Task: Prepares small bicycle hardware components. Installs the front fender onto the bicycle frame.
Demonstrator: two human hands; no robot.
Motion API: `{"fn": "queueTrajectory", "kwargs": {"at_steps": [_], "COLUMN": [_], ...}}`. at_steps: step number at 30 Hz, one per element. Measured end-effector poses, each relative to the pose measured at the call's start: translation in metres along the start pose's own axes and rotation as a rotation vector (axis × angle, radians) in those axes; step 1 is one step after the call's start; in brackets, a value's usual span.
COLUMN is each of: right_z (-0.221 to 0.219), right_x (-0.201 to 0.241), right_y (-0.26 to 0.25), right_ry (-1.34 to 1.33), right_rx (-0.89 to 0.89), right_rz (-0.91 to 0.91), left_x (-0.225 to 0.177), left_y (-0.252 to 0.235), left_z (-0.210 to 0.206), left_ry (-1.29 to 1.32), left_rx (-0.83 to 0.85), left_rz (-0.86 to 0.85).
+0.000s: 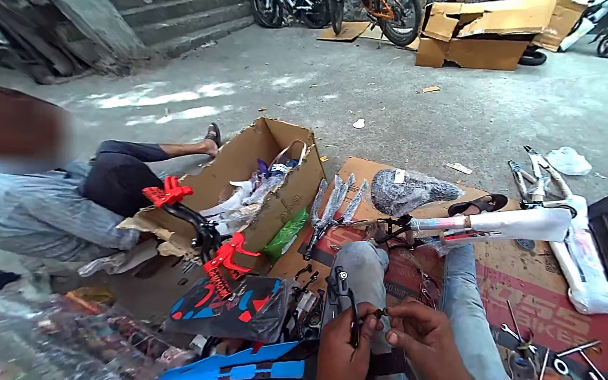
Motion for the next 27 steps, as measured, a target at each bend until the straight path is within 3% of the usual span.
{"fn": "queueTrajectory", "kwargs": {"at_steps": [13,27], "right_z": [-0.003,-0.010], "right_x": [0.002,-0.001], "right_y": [-0.001,0.000], "right_ry": [-0.138,-0.310], "right_rx": [0.035,0.051], "right_rz": [-0.093,-0.076], "left_x": [-0.002,-0.003], "left_y": [0.001,0.002], "left_z": [0.005,0.005], "left_ry": [-0.063,-0.074], "left_rx": [-0.028,-0.031], "left_rz": [0.006,0.007]}}
Point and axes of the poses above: each hand's wrist, its own y-axis away from the middle knuckle, its own z-axis out of the back of the hand, x = y × z, the point moved 1 cm from there along -y, towards the middle knuckle, and after that the axes turned 14 degrees about x, right-handed, at the moved point
